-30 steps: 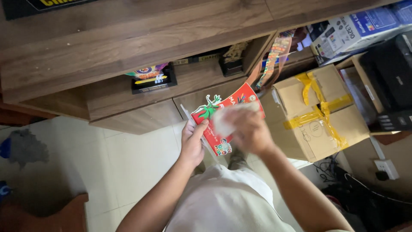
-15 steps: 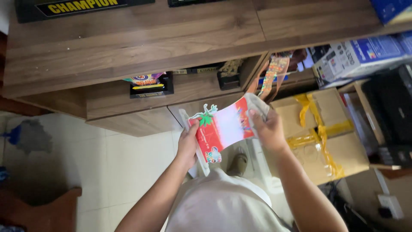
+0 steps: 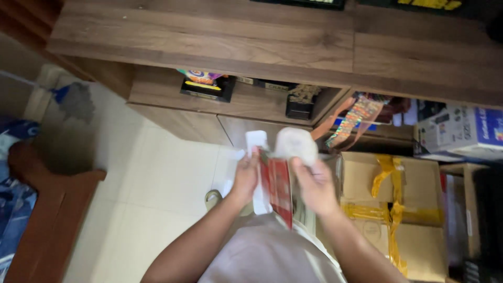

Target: The person cleans a silver water bottle, a green spray bottle, and a wine bottle with a cloth, placing them on a desk. They then proceed to wipe several trophies and awards on a wooden shelf, including a red certificate and a multi-colored fan-shaped trophy, before returning them to their original positions.

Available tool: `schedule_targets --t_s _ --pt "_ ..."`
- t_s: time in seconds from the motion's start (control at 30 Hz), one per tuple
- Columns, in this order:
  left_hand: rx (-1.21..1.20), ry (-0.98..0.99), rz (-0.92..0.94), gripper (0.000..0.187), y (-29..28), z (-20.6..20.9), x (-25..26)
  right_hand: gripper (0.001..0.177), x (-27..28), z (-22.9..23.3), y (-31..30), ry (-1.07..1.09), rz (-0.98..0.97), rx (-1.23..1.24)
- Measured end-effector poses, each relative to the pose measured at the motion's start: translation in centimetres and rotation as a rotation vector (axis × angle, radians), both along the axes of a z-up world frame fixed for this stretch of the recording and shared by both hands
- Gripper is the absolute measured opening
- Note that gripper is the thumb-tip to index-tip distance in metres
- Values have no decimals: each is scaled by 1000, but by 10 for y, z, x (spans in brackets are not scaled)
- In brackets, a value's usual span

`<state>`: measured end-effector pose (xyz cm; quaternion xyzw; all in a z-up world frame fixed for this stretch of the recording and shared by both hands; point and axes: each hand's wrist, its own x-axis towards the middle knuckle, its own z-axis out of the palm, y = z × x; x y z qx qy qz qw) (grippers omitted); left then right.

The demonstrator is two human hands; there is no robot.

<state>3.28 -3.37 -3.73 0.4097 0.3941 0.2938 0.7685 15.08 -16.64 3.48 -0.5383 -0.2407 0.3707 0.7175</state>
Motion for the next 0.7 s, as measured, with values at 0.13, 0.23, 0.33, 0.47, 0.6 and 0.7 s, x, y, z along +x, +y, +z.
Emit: schedule_targets --t_s 0.13,0.23,0.33,0.47,0.6,0.7 --pt "-175 -46 -126 46 -18 25 5 24 -22 -49 19 -165 37 -172" --pt "-379 -265 -109 41 -8 4 -2 25 -35 5 40 -422 34 -182" --pt "-389 -515 -203 38 9 -26 -21 21 -47 40 47 -670 38 -40" --pt "-130 -668 -401 40 35 -40 -49 24 -73 59 47 -966 -37 -4" --pt "-310 -637 -404 54 59 -14 -62 19 -89 50 58 -1008 -14 -6" --pt "-682 -623 -439 61 60 9 -57 29 -89 32 82 -1150 -113 -98"
